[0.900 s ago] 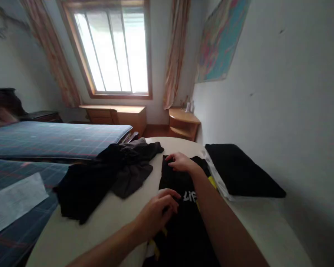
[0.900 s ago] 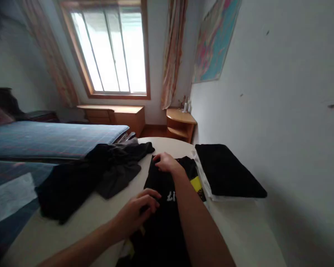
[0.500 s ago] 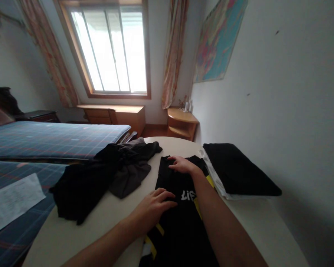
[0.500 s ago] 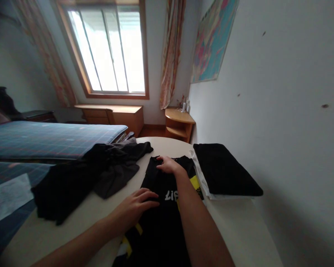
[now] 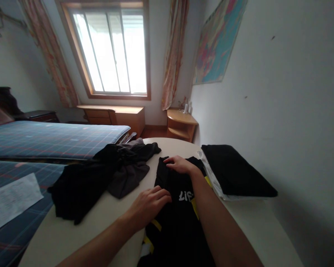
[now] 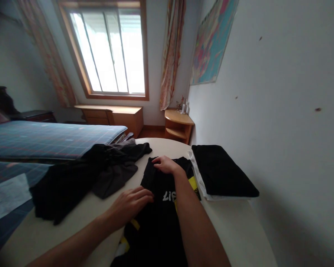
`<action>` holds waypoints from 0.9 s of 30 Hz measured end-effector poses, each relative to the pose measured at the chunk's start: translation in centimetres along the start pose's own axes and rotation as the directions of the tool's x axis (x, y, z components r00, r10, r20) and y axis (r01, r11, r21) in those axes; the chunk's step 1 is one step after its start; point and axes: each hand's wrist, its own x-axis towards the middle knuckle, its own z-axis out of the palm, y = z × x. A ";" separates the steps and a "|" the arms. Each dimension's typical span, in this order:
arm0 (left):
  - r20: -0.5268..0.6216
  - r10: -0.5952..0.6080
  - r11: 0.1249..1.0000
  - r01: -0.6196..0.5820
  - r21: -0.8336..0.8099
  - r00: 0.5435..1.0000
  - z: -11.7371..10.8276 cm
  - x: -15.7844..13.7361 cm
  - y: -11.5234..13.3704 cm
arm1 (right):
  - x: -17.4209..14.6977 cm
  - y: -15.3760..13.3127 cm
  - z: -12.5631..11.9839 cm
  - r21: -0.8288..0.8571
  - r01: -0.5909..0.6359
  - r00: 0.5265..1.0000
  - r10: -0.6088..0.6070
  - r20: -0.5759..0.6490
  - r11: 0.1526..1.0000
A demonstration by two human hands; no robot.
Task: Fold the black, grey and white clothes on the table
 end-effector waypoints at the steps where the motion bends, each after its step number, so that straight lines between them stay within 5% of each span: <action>1: -0.022 -0.004 1.000 0.004 0.001 1.000 -0.1 0.1 0.1 | 0.0 -0.1 -0.1 0.002 0.004 1.000 -0.004 -0.009 1.000; 7: -0.084 -0.014 1.000 0.012 -0.020 0.996 -0.7 2.2 1.1 | -0.3 0.1 -1.4 0.014 -0.011 0.997 0.012 -0.074 1.000; 13: -0.019 -0.084 0.994 0.083 -0.067 0.996 1.6 4.5 2.2 | -0.4 2.3 -1.9 0.017 -0.091 0.985 0.092 -0.145 0.996; 20: -0.021 -0.220 0.933 0.203 -0.298 0.975 3.1 3.5 2.7 | -0.3 3.9 -1.4 0.020 -0.144 0.979 0.145 -0.143 0.989; 27: 0.119 -0.196 0.941 0.221 -0.255 0.973 2.9 3.2 2.6 | -0.5 3.6 -1.0 -0.052 -0.139 0.979 0.129 -0.159 0.989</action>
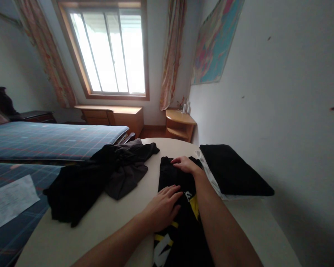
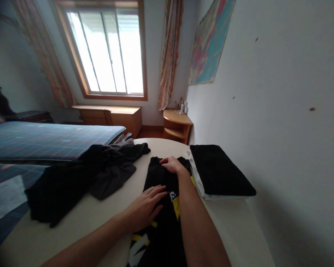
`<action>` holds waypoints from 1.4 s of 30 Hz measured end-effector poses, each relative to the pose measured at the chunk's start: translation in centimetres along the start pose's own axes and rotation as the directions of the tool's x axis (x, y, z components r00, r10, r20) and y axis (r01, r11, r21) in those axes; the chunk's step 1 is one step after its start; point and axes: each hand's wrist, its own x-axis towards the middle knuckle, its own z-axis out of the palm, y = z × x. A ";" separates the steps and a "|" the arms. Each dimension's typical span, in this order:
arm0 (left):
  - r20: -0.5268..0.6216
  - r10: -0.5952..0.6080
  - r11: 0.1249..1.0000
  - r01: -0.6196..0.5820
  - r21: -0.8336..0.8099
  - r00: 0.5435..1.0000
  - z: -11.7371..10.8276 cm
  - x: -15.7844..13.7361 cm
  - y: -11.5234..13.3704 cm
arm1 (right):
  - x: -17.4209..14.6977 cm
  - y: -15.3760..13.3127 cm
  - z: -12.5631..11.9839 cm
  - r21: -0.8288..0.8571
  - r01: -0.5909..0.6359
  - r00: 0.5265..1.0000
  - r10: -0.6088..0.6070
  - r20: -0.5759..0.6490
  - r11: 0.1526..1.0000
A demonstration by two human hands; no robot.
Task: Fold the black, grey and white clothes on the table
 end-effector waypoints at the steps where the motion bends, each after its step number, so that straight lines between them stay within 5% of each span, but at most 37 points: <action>1: 0.016 -0.001 1.000 0.001 0.008 1.000 0.0 0.0 0.0 | -0.1 -0.2 0.0 -0.022 0.006 1.000 -0.006 -0.001 1.000; 7: 0.035 0.017 1.000 -0.017 0.023 0.999 0.1 0.1 -0.3 | -1.1 -1.5 -1.2 -0.220 0.006 1.000 -0.010 -0.017 0.976; 11: 0.029 0.027 0.999 -0.028 0.025 0.999 0.3 0.0 -0.7 | -4.6 -2.0 -1.8 -0.331 0.061 0.997 -0.076 -0.033 0.942; 14: 0.005 0.042 0.999 -0.042 -0.002 0.999 0.4 0.1 -0.8 | -8.7 -1.6 -1.0 -0.330 0.245 0.969 -0.235 0.070 0.912; 19: -0.063 0.037 0.994 -0.043 -0.104 0.997 0.4 -0.1 -0.8 | -13.3 0.1 1.7 -0.288 0.236 0.964 -0.186 0.190 0.928; 33: -0.079 0.110 0.983 -0.120 -0.140 0.991 -0.2 0.0 -3.1 | -10.5 0.0 3.6 -0.387 0.160 0.986 -0.131 0.101 0.908; 37: -0.122 0.033 0.997 -0.042 -0.072 0.992 0.2 0.0 -3.6 | -10.0 -0.4 3.1 -0.362 0.144 0.988 -0.111 0.112 0.921; 42: -0.252 -0.188 0.975 0.211 0.068 0.949 0.1 0.2 -4.2 | -9.1 -1.2 2.8 -0.293 0.060 0.990 -0.019 0.141 0.954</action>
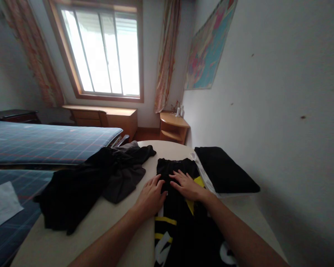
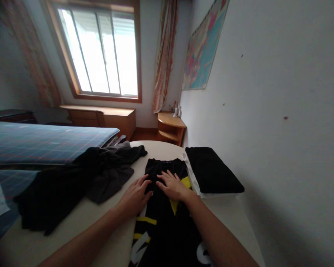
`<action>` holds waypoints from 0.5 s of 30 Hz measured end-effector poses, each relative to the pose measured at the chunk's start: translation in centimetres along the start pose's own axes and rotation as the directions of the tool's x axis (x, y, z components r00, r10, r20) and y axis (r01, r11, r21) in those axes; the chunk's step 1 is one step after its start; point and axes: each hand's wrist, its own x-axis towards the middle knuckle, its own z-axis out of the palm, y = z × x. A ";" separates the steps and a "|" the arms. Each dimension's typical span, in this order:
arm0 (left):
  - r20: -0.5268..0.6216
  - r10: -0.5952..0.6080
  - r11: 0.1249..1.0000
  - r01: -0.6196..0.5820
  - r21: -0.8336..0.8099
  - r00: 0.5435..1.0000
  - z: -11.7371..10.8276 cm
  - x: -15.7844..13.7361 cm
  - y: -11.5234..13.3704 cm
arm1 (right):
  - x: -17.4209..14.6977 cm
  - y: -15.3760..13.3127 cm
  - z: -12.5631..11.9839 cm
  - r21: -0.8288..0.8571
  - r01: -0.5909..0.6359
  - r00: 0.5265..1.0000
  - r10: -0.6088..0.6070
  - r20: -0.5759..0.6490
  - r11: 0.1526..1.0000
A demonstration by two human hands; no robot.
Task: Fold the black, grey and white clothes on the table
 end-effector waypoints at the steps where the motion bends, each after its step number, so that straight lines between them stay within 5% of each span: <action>1: -0.021 -0.038 0.999 0.039 0.031 0.999 0.0 0.1 0.0 | 0.2 -0.3 0.0 0.000 -0.022 1.000 0.022 -0.003 1.000; 15: -0.157 -0.156 0.986 0.163 0.037 0.975 0.7 0.7 -0.8 | 3.9 -0.6 0.6 -0.130 -0.072 0.997 0.069 -0.027 0.989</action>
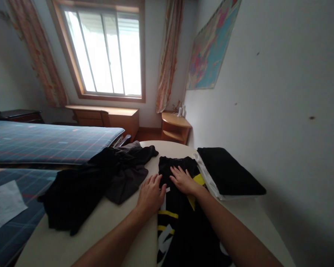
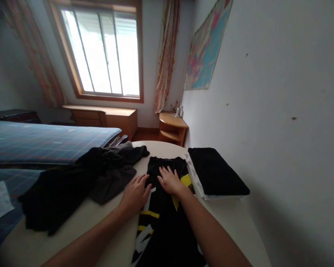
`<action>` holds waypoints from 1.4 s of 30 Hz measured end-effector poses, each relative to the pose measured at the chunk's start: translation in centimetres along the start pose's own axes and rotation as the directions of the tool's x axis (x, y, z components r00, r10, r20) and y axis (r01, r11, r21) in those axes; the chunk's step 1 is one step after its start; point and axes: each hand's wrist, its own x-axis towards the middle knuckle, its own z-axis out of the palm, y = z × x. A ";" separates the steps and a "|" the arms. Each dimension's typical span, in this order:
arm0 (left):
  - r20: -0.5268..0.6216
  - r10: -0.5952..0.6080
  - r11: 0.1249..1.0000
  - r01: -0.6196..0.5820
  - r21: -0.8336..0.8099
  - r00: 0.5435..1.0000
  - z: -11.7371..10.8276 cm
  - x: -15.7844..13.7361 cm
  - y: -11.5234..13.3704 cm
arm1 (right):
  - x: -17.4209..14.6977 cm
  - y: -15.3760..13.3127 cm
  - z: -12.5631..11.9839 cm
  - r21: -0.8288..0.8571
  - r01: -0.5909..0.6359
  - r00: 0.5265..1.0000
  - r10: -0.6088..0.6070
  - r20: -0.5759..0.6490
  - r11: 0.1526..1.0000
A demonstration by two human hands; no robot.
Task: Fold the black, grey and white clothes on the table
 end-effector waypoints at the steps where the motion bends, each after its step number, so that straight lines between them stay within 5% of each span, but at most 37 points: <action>1: -0.008 -0.005 1.000 0.005 -0.010 1.000 -0.1 0.2 -0.2 | 0.5 0.0 0.0 -0.006 -0.013 1.000 0.013 -0.005 1.000; 9: 0.032 -0.074 0.988 0.078 -0.135 0.997 -1.3 1.2 -0.9 | 5.8 0.0 -0.4 -0.001 -0.128 0.990 0.128 -0.056 0.992; 18: 0.354 -0.163 0.986 0.144 0.078 0.921 -5.6 2.0 0.4 | 9.6 1.3 -0.6 0.085 -0.191 0.969 0.201 -0.145 0.978; 25: 0.623 -0.113 0.983 -0.005 0.184 0.774 -8.3 0.9 2.3 | 5.3 2.3 -1.3 0.138 -0.007 0.967 0.042 -0.251 0.990; 30: 0.672 0.014 0.987 -0.116 0.108 0.741 -8.9 0.4 2.8 | -0.2 2.9 0.8 0.071 0.034 0.970 -0.016 -0.241 0.997; 36: 0.702 0.078 0.994 -0.108 -0.002 0.707 -10.1 -0.1 4.2 | -3.9 3.3 2.0 0.027 0.070 0.955 -0.059 -0.291 0.997; 42: 0.804 0.177 0.980 -0.175 -0.092 0.568 -11.1 -1.5 5.8 | -4.1 2.7 1.6 0.049 0.096 0.919 -0.070 -0.388 0.994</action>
